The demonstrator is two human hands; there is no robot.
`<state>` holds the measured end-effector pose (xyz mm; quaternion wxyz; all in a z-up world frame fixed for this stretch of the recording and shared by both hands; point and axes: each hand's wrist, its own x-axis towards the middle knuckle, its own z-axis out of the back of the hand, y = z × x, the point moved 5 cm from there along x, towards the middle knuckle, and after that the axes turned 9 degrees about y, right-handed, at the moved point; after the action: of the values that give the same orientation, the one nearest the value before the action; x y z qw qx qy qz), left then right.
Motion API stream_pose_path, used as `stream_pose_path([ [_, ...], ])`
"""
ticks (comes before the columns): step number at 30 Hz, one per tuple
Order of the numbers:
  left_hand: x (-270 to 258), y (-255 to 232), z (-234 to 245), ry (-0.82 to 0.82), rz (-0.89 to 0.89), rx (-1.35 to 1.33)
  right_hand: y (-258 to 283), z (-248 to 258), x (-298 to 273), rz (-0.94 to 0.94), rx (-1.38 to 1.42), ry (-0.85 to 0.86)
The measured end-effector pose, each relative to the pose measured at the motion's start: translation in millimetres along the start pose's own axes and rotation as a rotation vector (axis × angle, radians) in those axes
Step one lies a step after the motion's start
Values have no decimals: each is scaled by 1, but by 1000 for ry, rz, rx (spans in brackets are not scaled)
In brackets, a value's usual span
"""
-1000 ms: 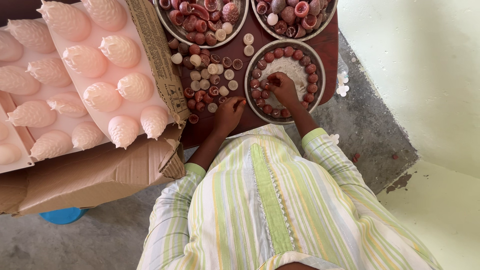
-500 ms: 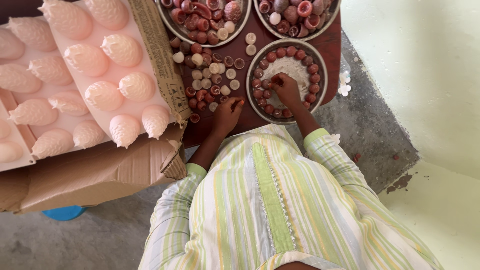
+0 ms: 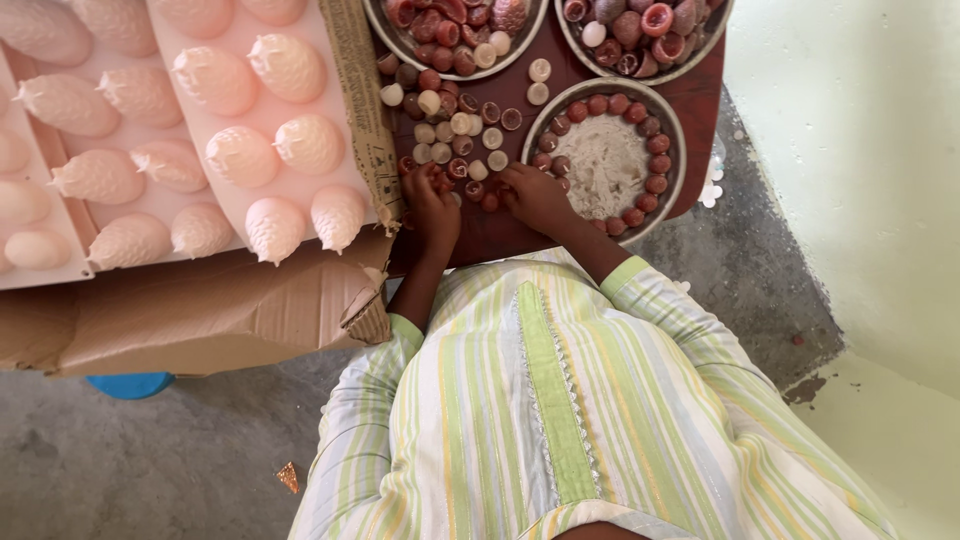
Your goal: The person places a pink egg tray into a cardboard box and then arranges small reddish-brown decorative items into a circular pattern on a metal tray. The person handles the items one at a time and adjusts their positions on the tray.
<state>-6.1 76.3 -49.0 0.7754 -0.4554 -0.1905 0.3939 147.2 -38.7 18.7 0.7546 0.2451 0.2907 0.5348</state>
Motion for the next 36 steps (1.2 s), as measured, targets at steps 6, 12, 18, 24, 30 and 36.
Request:
stream_pose_path([
  [6,4,-35,-5,128,-328,665,0,-7,18,7,30,8],
  [12,17,-30,-7,163,-346,731,-14,6,14,-89,72,-15],
  [18,2,-5,-5,40,-86,292,-7,7,28,-55,28,-14],
  [24,-15,25,-15,-28,-69,-52,13,-20,72,43,-230,60],
  [30,-29,7,0,-28,-155,-95,16,-34,82,-19,-347,107],
  [36,-29,-3,29,-194,-67,-30,21,-28,66,87,-205,-25],
])
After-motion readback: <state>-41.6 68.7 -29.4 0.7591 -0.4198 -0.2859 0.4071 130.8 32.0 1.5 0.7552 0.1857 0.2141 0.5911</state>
